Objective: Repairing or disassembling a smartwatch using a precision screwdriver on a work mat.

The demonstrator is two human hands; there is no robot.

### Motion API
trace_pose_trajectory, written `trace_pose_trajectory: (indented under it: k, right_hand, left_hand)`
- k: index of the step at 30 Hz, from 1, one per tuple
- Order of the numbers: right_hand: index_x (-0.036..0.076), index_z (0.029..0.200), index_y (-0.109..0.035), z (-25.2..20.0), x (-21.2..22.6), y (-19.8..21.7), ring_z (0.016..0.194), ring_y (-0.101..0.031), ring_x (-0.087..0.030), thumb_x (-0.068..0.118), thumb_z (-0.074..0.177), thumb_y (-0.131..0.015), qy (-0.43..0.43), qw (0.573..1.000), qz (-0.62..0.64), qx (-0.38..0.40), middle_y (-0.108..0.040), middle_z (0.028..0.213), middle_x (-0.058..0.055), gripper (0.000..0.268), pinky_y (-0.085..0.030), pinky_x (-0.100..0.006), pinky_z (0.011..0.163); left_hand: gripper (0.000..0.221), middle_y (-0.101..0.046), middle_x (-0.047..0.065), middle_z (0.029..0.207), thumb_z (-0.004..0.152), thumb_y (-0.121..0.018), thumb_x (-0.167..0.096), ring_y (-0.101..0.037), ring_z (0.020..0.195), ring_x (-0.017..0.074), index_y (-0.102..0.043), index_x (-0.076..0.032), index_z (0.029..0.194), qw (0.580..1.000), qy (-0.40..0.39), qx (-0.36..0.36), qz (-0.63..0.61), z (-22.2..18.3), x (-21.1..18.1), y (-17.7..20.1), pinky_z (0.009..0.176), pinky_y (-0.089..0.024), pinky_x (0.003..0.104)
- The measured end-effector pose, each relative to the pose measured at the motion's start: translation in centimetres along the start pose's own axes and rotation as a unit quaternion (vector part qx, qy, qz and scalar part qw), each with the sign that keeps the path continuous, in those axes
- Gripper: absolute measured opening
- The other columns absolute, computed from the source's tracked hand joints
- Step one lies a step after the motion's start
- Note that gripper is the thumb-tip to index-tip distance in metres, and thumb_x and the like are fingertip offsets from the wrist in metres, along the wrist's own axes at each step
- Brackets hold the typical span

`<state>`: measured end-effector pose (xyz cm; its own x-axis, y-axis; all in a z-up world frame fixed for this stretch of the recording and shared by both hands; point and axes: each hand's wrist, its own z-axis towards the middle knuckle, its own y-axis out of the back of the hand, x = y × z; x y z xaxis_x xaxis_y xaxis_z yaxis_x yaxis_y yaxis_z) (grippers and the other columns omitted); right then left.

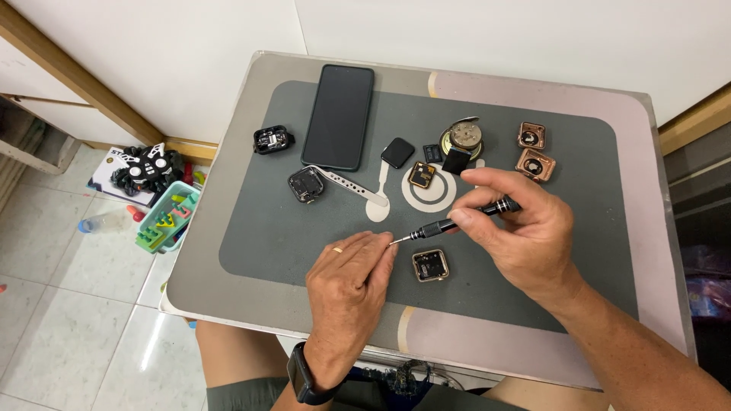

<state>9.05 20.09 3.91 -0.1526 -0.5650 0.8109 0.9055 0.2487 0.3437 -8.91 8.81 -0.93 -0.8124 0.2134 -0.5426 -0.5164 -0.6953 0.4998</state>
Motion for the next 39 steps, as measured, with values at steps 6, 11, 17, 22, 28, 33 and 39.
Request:
trace_pose_trajectory:
  k: [6, 11, 17, 22, 28, 33, 39]
  right_hand:
    - [0.0, 0.125, -0.064, 0.1, 0.1, 0.1, 0.08, -0.072, -0.013, 0.0, 0.089, -0.078, 0.068, 0.997, -0.024, 0.019, -0.076, 0.088, -0.008, 0.038, -0.058, -0.024, 0.081]
    - [0.0, 0.125, -0.063, 0.1, 0.0, 0.1, 0.079, -0.071, -0.013, -0.001, 0.089, -0.078, 0.072, 0.997, -0.014, 0.026, -0.075, 0.087, -0.008, 0.039, -0.058, -0.026, 0.086]
    - [-0.003, 0.124, -0.062, 0.2, 0.7, 0.4, 0.082, -0.074, -0.015, -0.007, 0.089, -0.077, 0.127, 0.99, -0.026, 0.051, -0.076, 0.09, -0.01, 0.039, -0.062, -0.027, 0.09]
    - [-0.001, 0.121, -0.064, 0.7, 1.2, 0.9, 0.086, -0.078, -0.017, -0.003, 0.087, -0.079, 0.206, 0.971, -0.063, 0.1, -0.078, 0.097, -0.009, 0.037, -0.066, -0.029, 0.087]
    - [-0.001, 0.117, -0.066, 0.1, 0.9, 0.4, 0.077, -0.076, -0.018, 0.002, 0.088, -0.082, 0.23, 0.966, -0.088, 0.075, -0.077, 0.092, -0.008, 0.034, -0.064, -0.028, 0.075]
    - [0.002, 0.12, -0.067, -0.1, 0.7, 0.4, 0.075, -0.074, -0.013, 0.01, 0.089, -0.083, 0.186, 0.975, -0.112, 0.055, -0.077, 0.088, -0.003, 0.036, -0.059, -0.024, 0.073]
    - [0.001, 0.121, -0.067, 0.0, 1.0, 0.4, 0.078, -0.074, -0.013, 0.006, 0.089, -0.083, 0.173, 0.979, -0.095, 0.054, -0.078, 0.089, -0.004, 0.036, -0.06, -0.025, 0.08]
  left_hand:
    - [0.014, -0.08, 0.005, 0.098, 0.09, -0.081, -0.01, -0.078, 0.093, 0.0237, -0.078, -0.007, 0.103, 1.0, -0.011, 0.001, 0.0, 0.0, 0.1, -0.1, 0.081, -0.059, 0.035]
    - [0.015, -0.08, 0.006, 0.099, 0.09, -0.081, -0.01, -0.078, 0.095, 0.0258, -0.078, -0.007, 0.104, 1.0, -0.02, 0.007, 0.008, -0.2, 0.3, -0.3, 0.083, -0.058, 0.036]
    - [0.013, -0.08, 0.007, 0.096, 0.09, -0.081, -0.01, -0.077, 0.093, 0.0262, -0.078, -0.006, 0.102, 0.999, -0.045, 0.008, 0.03, 0.2, 0.0, 0.0, 0.082, -0.057, 0.037]
    - [0.007, -0.079, 0.007, 0.094, 0.095, -0.075, -0.01, -0.075, 0.095, 0.0282, -0.075, -0.005, 0.101, 0.995, -0.072, 0.027, 0.069, 0.1, -0.2, -0.2, 0.084, -0.054, 0.04]
    - [0.008, -0.079, 0.01, 0.094, 0.095, -0.074, -0.009, -0.076, 0.094, 0.0303, -0.075, -0.003, 0.101, 0.995, -0.077, 0.044, 0.056, 0.0, 0.0, -0.4, 0.084, -0.056, 0.043]
    - [0.007, -0.078, 0.009, 0.092, 0.095, -0.073, -0.007, -0.076, 0.093, 0.0286, -0.074, -0.003, 0.101, 0.995, -0.081, 0.047, 0.034, -0.2, 0.1, -0.5, 0.086, -0.057, 0.043]
    - [0.008, -0.078, 0.008, 0.091, 0.094, -0.075, -0.008, -0.077, 0.093, 0.0282, -0.074, -0.003, 0.101, 0.996, -0.067, 0.05, 0.02, -0.6, 0.4, -0.8, 0.087, -0.059, 0.043]
